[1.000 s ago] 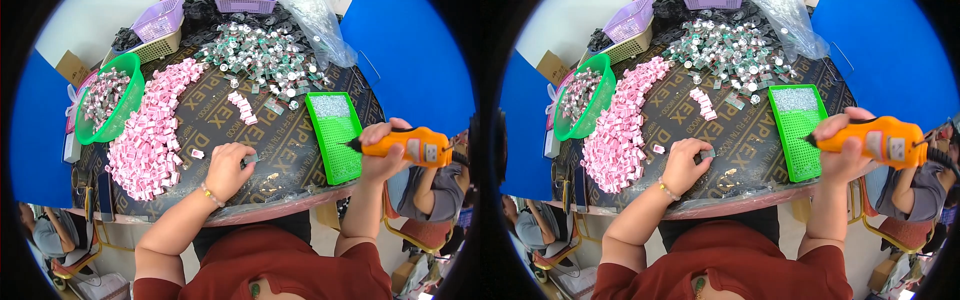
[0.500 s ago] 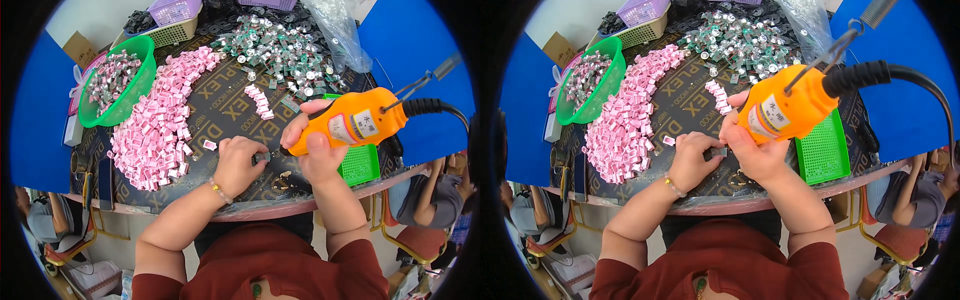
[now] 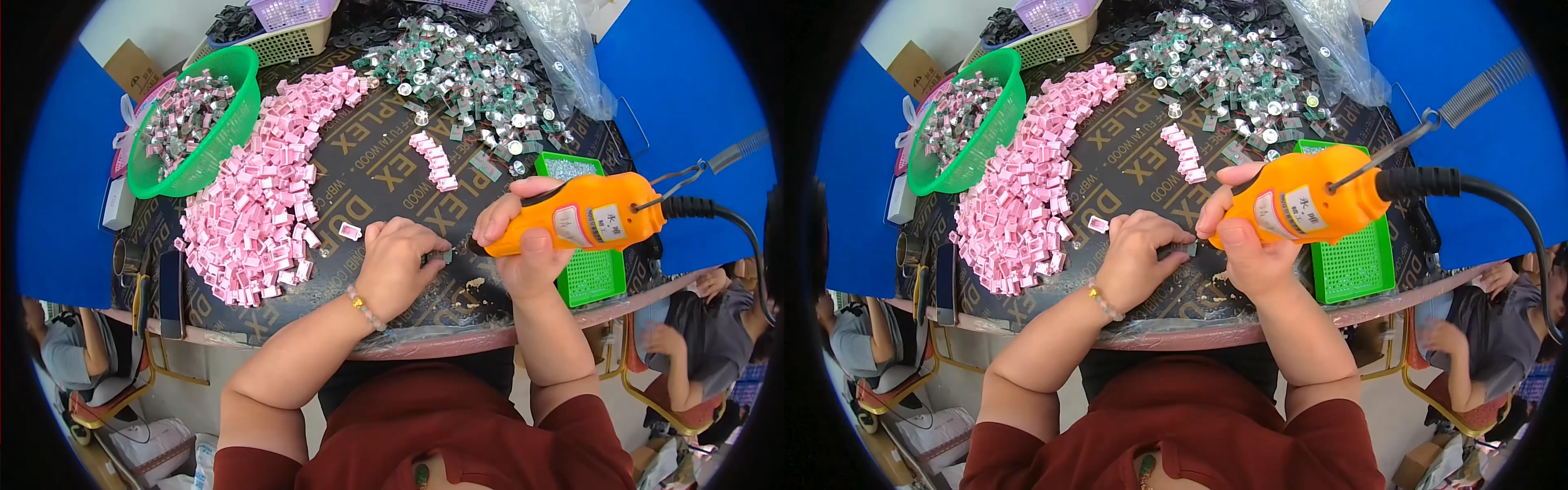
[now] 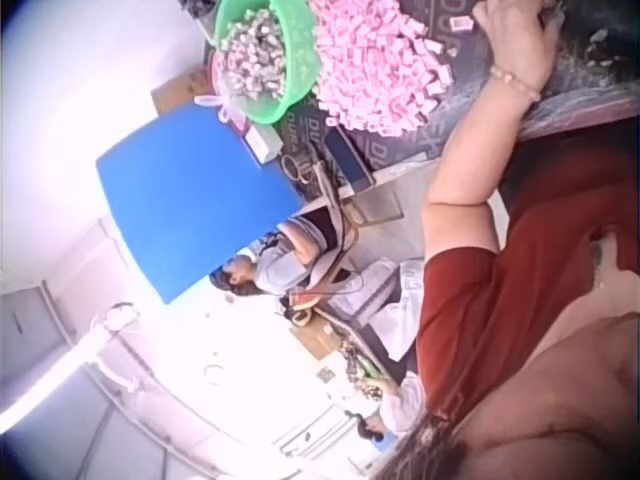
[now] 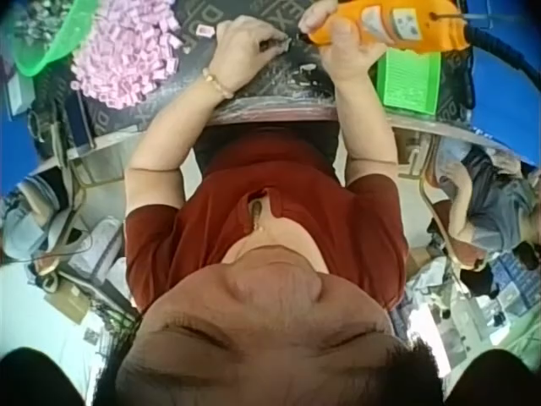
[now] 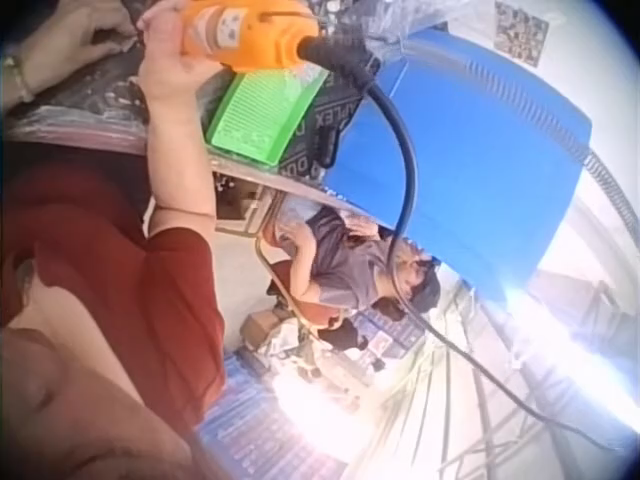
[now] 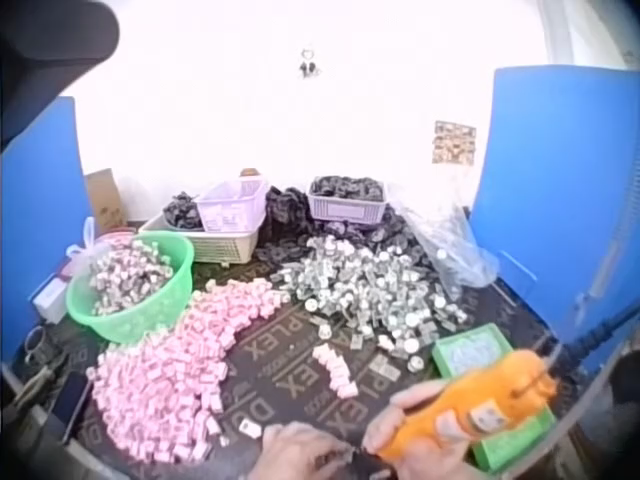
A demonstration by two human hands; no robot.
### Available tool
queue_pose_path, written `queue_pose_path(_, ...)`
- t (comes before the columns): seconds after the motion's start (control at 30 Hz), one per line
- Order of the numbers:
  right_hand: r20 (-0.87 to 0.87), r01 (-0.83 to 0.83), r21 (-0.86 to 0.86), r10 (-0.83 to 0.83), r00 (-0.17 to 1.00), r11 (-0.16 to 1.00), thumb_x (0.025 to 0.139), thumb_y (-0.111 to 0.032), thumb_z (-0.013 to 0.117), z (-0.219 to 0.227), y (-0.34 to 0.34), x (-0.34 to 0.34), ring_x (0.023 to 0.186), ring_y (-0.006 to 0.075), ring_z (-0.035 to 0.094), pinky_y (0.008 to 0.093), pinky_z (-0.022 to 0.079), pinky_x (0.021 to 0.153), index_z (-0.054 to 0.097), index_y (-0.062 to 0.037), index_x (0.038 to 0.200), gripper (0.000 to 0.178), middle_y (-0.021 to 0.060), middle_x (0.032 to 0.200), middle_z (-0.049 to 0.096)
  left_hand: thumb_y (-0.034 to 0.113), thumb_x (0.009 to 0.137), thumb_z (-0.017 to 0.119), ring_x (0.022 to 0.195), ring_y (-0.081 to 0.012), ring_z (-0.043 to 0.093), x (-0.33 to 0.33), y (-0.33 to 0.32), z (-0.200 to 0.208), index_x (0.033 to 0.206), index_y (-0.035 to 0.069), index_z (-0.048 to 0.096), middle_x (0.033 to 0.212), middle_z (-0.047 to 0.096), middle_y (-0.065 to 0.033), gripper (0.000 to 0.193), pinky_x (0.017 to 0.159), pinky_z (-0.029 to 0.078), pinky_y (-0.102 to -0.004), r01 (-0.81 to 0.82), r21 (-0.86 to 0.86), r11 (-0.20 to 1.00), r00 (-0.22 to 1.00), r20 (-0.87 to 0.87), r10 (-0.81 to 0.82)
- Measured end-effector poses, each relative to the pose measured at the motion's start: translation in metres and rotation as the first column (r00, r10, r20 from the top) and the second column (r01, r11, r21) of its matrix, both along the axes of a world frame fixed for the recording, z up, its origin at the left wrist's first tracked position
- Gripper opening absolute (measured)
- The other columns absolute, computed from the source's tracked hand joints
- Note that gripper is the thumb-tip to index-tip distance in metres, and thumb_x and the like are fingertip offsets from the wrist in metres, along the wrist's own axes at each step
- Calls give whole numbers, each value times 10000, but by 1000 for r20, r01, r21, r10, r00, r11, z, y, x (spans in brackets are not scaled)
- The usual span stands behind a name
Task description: The person is assembling small pink plastic parts onto silver metal bases at a factory workbench.
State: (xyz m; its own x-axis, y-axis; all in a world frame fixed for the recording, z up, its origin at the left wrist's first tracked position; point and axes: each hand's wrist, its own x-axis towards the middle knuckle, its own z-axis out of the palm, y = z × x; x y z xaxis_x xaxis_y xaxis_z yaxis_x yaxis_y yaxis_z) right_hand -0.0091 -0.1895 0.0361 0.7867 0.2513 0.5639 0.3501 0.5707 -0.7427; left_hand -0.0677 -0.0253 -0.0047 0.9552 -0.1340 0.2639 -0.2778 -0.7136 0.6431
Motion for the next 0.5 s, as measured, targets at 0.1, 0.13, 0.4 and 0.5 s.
queue_pose_path(0.1, -2, -1, -12, 1, 1000, 1000, 884, -258, 696, -3, 0, 1, 670, 136, 588, 254, 500, 622, 463, 6, 1203, 475, 89, 777, 625, 125, 716, 771, 945, -203, 574, 1, 1, 0, 929, 127, 719, 878, 661, -7, 219, 881, 341, -355, 11, -1, 1000, 1000, -23, -11)
queue_pose_path(0.13, -2, 0, -12, 0, 1000, 1000, 884, -258, 696, -2, 0, 0, 670, 136, 588, 254, 500, 622, 463, 6, 1203, 475, 89, 777, 625, 125, 714, 773, 943, -204, 573, 1, 1, 1, 934, 126, 718, 880, 661, -8, 227, 882, 341, -357, 16, -5, 1000, 1000, -26, -16)
queue_pose_path(0.4, 8, -7, 12, 7, 1000, 1000, 883, -256, 693, -5, 1, 2, 663, 138, 587, 256, 500, 619, 466, 8, 1192, 465, 92, 767, 624, 111, 712, 757, 920, -224, 572, 1, -1, 1, 944, 118, 700, 866, 647, -14, 240, 877, 349, -372, 20, 37, 999, 999, 48, -22)
queue_pose_path(0.5, 17, 2, 12, -2, 1000, 1000, 881, -261, 696, -6, 0, 1, 667, 140, 587, 257, 500, 622, 464, 8, 1191, 471, 92, 770, 622, 109, 681, 747, 907, -225, 571, 1, -5, -3, 907, 117, 681, 855, 634, -9, 236, 854, 359, -379, -4, 92, 996, 986, 168, -12)
